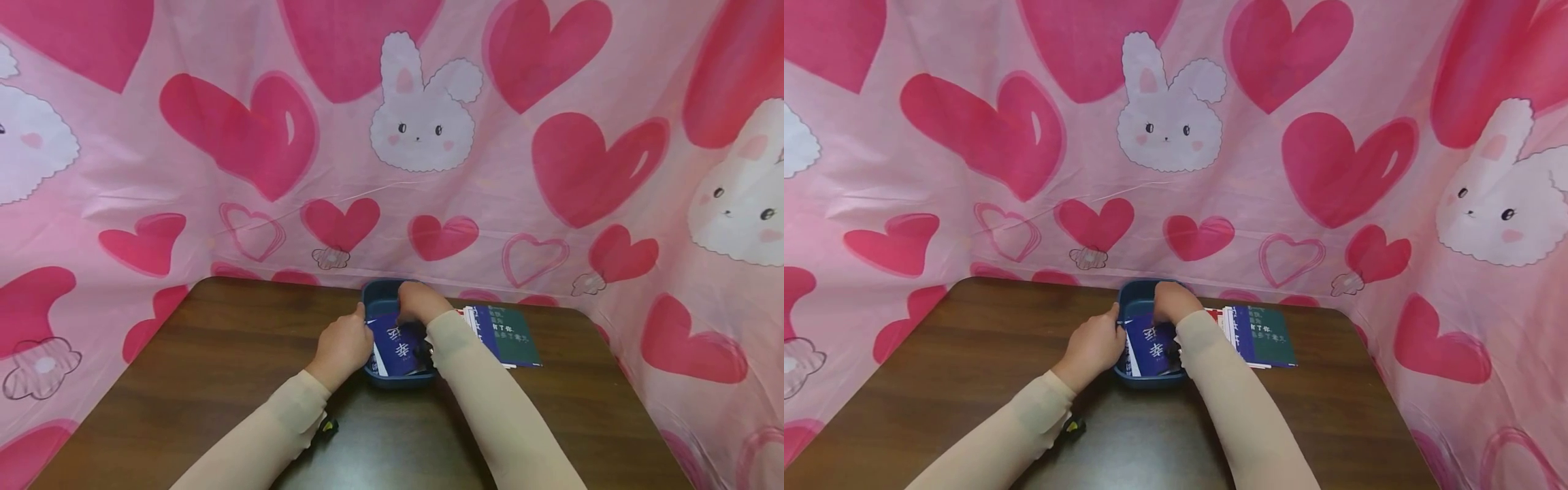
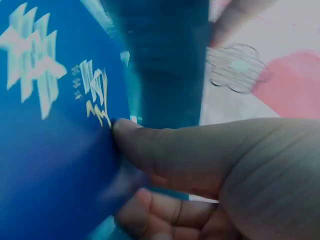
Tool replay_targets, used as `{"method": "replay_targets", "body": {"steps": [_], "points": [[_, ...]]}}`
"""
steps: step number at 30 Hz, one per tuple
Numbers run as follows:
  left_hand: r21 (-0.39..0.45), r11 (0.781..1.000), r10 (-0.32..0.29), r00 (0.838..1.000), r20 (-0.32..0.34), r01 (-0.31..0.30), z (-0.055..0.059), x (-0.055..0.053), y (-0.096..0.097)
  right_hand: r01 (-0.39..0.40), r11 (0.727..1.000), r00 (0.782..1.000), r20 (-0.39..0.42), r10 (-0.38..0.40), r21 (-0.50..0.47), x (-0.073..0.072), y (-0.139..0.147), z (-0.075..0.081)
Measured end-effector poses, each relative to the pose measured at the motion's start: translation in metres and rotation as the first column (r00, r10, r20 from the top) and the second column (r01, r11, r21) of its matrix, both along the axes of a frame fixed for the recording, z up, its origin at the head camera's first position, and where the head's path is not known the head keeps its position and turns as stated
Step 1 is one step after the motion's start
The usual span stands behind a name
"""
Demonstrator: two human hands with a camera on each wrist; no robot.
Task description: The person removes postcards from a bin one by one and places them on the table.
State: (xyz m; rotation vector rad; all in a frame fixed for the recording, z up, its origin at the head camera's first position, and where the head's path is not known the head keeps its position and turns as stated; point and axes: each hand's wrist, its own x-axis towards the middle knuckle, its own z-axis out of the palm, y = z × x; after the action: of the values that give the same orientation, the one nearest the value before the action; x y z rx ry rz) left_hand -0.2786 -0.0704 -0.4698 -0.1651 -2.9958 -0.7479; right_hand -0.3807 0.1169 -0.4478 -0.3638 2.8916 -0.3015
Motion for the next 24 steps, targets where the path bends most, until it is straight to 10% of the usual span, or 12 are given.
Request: {"method": "replay_targets", "body": {"steps": [11, 24], "points": [[-0.012, 1.000, 0.002, 1.000, 0.010, -0.002, -0.003, -0.003, -0.002, 0.057, 0.945, 0.998, -0.001, -0.060, -0.322, 0.030, 0.021, 0.042], [-0.009, 1.000, 0.008, 1.000, 0.028, -0.008, -0.001, -0.001, 0.000, 0.190, 0.740, 0.980, 0.079, -0.183, -0.646, 0.045, 0.082, 0.055]]}}
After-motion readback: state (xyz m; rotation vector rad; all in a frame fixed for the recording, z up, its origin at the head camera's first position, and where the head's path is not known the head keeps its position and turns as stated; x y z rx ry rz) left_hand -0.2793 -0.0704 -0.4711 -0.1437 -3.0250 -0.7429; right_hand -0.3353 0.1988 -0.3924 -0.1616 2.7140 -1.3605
